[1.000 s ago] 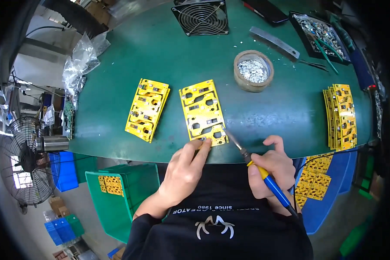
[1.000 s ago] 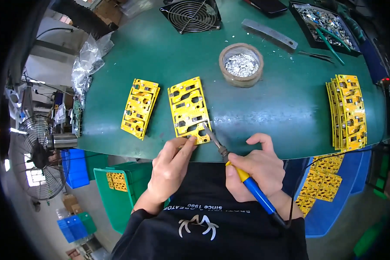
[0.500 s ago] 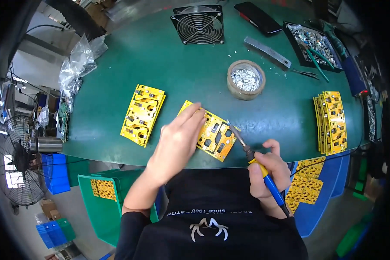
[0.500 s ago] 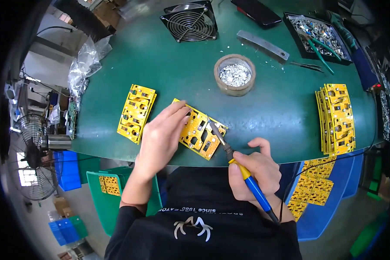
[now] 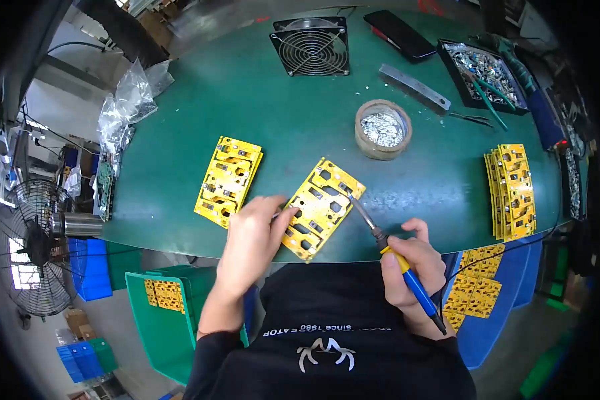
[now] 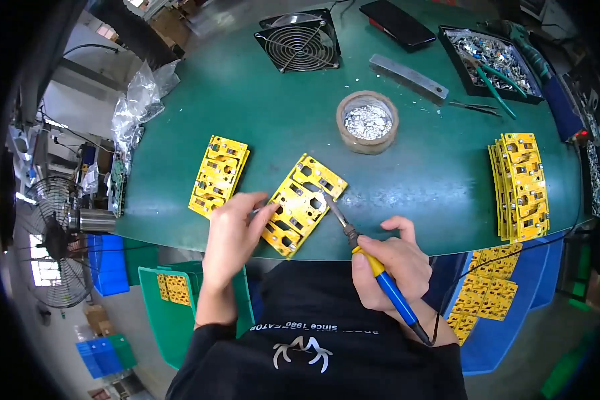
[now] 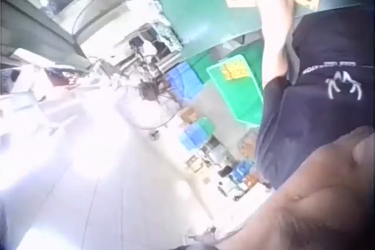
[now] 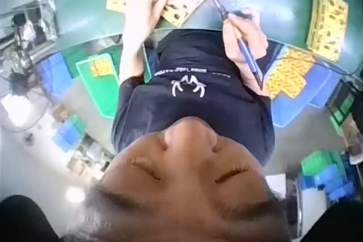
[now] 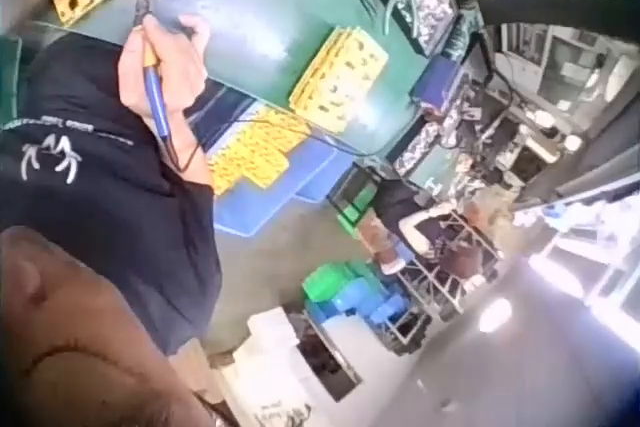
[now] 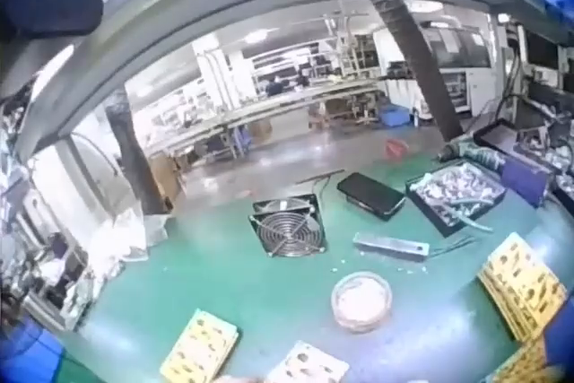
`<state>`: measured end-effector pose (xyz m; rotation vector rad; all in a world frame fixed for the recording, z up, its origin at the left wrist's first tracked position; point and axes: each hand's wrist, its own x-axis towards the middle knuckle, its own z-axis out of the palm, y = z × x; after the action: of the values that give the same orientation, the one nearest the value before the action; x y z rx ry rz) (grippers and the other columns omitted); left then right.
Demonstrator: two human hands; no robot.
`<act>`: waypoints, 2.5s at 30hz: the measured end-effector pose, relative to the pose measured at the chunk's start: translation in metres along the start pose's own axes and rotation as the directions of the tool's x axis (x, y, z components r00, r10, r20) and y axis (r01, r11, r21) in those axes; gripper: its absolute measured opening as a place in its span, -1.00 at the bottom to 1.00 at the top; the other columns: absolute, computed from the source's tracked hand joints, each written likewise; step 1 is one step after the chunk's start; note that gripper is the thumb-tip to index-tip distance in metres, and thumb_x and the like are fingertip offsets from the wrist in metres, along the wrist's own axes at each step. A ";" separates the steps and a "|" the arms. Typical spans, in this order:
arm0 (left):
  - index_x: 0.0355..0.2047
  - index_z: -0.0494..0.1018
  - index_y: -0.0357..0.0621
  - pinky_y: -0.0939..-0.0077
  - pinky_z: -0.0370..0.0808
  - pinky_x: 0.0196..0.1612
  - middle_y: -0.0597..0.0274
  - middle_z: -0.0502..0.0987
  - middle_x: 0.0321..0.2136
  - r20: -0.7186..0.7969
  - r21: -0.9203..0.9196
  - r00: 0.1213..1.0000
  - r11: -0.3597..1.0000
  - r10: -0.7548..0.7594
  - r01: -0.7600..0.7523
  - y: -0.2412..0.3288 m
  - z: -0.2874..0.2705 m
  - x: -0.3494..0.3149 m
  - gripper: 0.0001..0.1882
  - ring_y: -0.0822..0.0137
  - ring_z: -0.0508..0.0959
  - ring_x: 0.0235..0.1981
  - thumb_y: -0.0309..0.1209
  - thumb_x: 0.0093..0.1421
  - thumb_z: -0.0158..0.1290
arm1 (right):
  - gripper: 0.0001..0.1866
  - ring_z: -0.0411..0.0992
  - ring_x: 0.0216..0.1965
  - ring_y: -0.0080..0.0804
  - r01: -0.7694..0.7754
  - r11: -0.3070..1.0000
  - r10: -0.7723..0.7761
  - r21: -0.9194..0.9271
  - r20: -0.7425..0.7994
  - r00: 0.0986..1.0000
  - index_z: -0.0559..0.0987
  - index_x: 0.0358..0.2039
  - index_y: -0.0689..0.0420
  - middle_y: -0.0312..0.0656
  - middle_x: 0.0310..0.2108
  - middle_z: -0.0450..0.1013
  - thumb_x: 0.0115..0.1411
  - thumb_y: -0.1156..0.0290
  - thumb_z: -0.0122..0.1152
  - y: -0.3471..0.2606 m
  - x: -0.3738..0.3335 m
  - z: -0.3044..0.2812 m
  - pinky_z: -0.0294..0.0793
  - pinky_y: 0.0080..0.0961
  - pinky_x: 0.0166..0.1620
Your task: The person solders electronic components onto yellow printed circuit boards using a soldering iron and solder wire.
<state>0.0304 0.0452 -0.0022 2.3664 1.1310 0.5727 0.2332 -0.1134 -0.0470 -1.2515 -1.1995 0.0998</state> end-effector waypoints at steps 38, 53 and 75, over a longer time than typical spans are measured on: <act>-0.01 0.61 -0.28 0.31 0.53 -0.45 0.10 0.51 -0.16 0.003 0.032 0.978 0.978 0.208 -0.208 0.027 0.030 -0.018 -0.74 0.20 0.60 -0.47 -0.61 0.29 0.21 | -0.77 0.57 -0.57 -0.38 0.013 0.997 -0.006 -0.074 0.093 0.996 0.73 -0.26 0.24 -0.18 -0.50 0.65 0.00 0.62 0.43 0.000 0.010 0.007 0.54 -0.11 0.04; -0.14 0.61 -0.27 0.34 0.56 -0.40 0.11 0.54 -0.19 -0.185 0.087 0.946 0.963 0.266 -0.254 0.028 0.047 -0.022 -0.78 0.18 0.62 -0.38 -0.66 0.19 0.28 | -0.86 0.45 -0.67 -0.40 -0.015 0.999 0.021 -0.039 0.132 0.991 0.70 -0.33 0.29 -0.20 -0.65 0.51 0.06 0.58 0.34 -0.002 0.011 0.010 0.53 -0.04 0.06; 0.05 0.59 -0.32 0.28 0.58 -0.45 0.01 0.46 -0.02 -0.009 0.128 0.984 0.976 0.180 -0.177 0.029 0.036 -0.028 -0.67 0.20 0.64 -0.43 -0.66 0.26 0.21 | -0.79 0.47 -0.67 -0.41 0.027 0.997 -0.020 -0.069 0.101 0.995 0.73 -0.36 0.23 -0.25 -0.61 0.55 -0.09 0.63 0.42 -0.002 0.008 0.015 0.56 -0.12 -0.04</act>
<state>0.0519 -0.0010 -0.0198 2.5959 0.9960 0.6026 0.2245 -0.0988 -0.0434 -1.3058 -1.3139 0.1047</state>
